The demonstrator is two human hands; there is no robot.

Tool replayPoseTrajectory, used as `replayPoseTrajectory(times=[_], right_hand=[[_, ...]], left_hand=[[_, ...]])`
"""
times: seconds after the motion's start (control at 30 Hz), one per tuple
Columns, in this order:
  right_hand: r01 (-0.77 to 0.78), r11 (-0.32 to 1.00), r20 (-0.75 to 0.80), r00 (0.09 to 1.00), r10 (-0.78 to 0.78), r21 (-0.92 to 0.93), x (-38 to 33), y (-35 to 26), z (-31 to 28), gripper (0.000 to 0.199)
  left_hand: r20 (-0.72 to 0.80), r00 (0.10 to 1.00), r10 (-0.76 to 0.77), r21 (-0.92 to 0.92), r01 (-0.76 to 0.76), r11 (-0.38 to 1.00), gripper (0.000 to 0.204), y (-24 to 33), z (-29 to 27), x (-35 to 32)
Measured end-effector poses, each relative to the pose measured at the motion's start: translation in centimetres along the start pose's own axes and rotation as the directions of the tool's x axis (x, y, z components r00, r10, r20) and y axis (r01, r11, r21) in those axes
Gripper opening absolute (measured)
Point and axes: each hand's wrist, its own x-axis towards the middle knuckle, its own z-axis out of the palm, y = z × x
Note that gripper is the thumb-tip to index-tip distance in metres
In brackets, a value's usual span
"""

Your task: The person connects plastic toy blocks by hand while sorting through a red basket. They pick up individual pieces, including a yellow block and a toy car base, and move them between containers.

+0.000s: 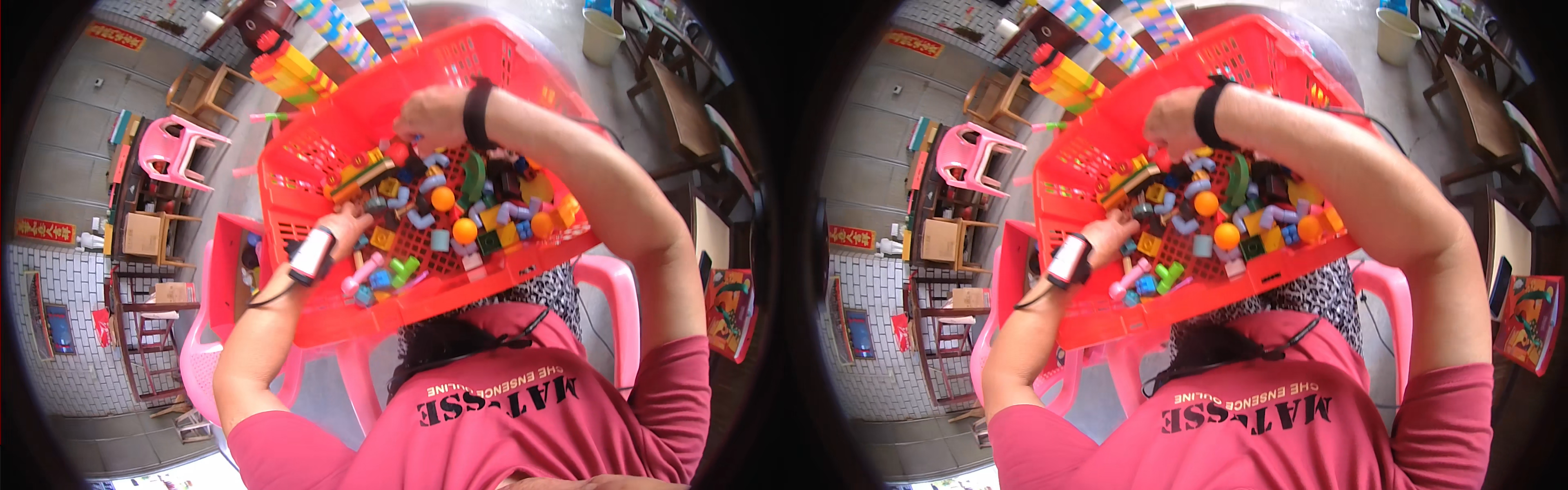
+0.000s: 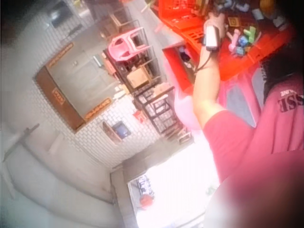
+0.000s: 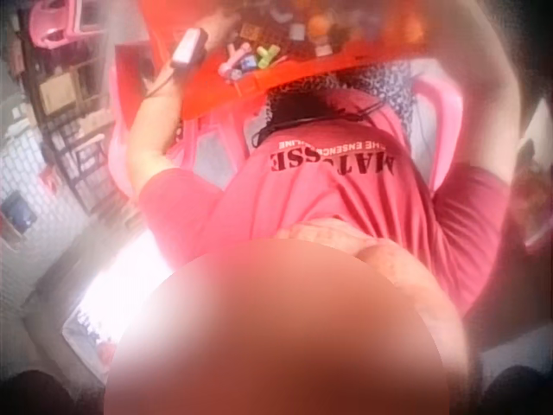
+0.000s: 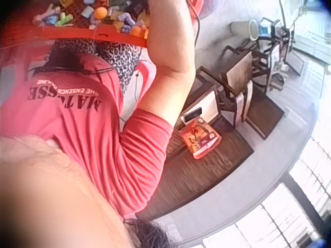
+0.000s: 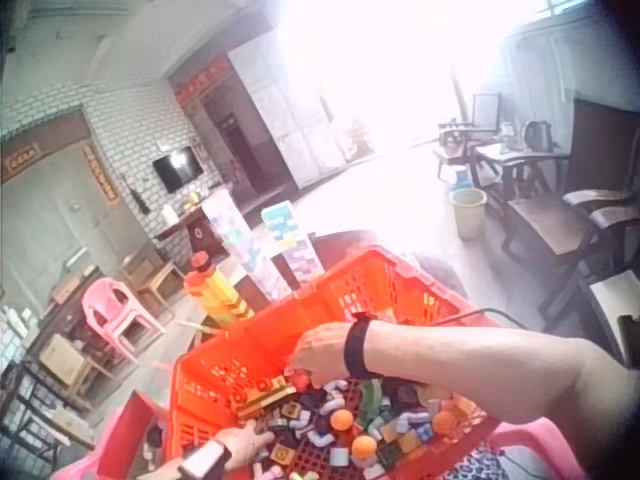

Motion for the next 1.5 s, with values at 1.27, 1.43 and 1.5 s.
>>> replayPoseTrajectory(times=[1.27, 1.43, 1.5], right_hand=[[0.067, 0.409, -0.237, 0.894, 0.379, 0.91, 0.5, -2.8, -1.3, 0.024], [0.073, 0.634, -0.393, 0.837, 0.381, 0.77, 0.0, -1.9, -4.1, 0.025], [0.063, 0.729, -0.455, 0.816, 0.355, 0.682, 0.0, -1.0, -5.9, 0.026]], left_hand=[[-0.316, 0.826, -0.467, -0.62, -0.552, -0.558, 0.017, 2.2, -8.6, 5.2], [-0.32, 0.857, -0.405, -0.6, -0.514, -0.613, 0.017, 1.9, -9.8, 4.8], [-0.329, 0.862, -0.386, -0.6, -0.506, -0.619, 0.017, 1.9, -10.1, 4.7]])
